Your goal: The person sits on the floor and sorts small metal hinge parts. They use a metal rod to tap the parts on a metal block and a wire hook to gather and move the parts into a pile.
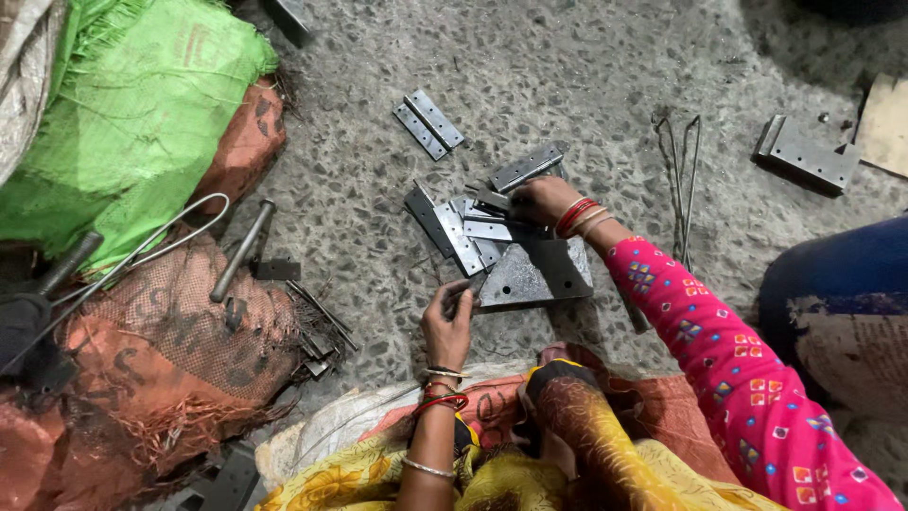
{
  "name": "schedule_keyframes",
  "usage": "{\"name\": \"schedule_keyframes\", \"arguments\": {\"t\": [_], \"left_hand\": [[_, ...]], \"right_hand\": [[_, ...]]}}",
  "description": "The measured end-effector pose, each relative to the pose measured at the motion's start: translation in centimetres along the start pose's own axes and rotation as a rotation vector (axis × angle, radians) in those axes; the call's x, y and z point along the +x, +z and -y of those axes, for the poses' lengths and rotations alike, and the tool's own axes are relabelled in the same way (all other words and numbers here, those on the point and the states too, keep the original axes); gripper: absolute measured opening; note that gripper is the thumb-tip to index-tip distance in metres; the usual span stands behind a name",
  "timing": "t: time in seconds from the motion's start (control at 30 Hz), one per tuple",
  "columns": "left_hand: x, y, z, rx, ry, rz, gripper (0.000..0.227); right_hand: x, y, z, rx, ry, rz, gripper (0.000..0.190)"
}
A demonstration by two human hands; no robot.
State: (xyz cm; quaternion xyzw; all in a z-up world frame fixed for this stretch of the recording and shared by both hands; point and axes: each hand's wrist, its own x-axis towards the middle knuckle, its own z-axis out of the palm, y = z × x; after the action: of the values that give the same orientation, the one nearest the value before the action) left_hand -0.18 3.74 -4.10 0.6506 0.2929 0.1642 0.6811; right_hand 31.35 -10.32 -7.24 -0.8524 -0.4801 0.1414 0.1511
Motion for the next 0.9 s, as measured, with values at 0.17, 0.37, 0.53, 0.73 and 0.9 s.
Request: {"name": "schedule_keyframes", "arguments": {"t": [0.17,0.37,0.53,0.73,0.9], "left_hand": [[-0.2,0.2,-0.2,-0.028,-0.023,0.017,0.021],[-0.6,0.0,-2.9,-0.415,-0.258,0.009,0.029],[-1.0,-0.5,-5.1,-0.951,-0.482,0.063,0.035],[-1.0,-0.6,-4.7,-0.936,-0.494,0.001,0.032],[-0.6,-0.3,-1.9,-0.92,-0.439,-0.05,0.026]], "right_hand": [[-0.6,-1.5,1.9,-0.014,0.103,-0.193,0.028],[-5.7,-4.0,11.0,0.371,0.064,-0.256,0.03],[-5.2,-3.6,11.5,0.478,0.371,-0.048,0.032],[-1.2,0.6,5.7,-0.248,-0.027,-0.377,0.049],[-1.1,-0.7,5.9,-0.215,0.039,-0.253,0.037]]}}
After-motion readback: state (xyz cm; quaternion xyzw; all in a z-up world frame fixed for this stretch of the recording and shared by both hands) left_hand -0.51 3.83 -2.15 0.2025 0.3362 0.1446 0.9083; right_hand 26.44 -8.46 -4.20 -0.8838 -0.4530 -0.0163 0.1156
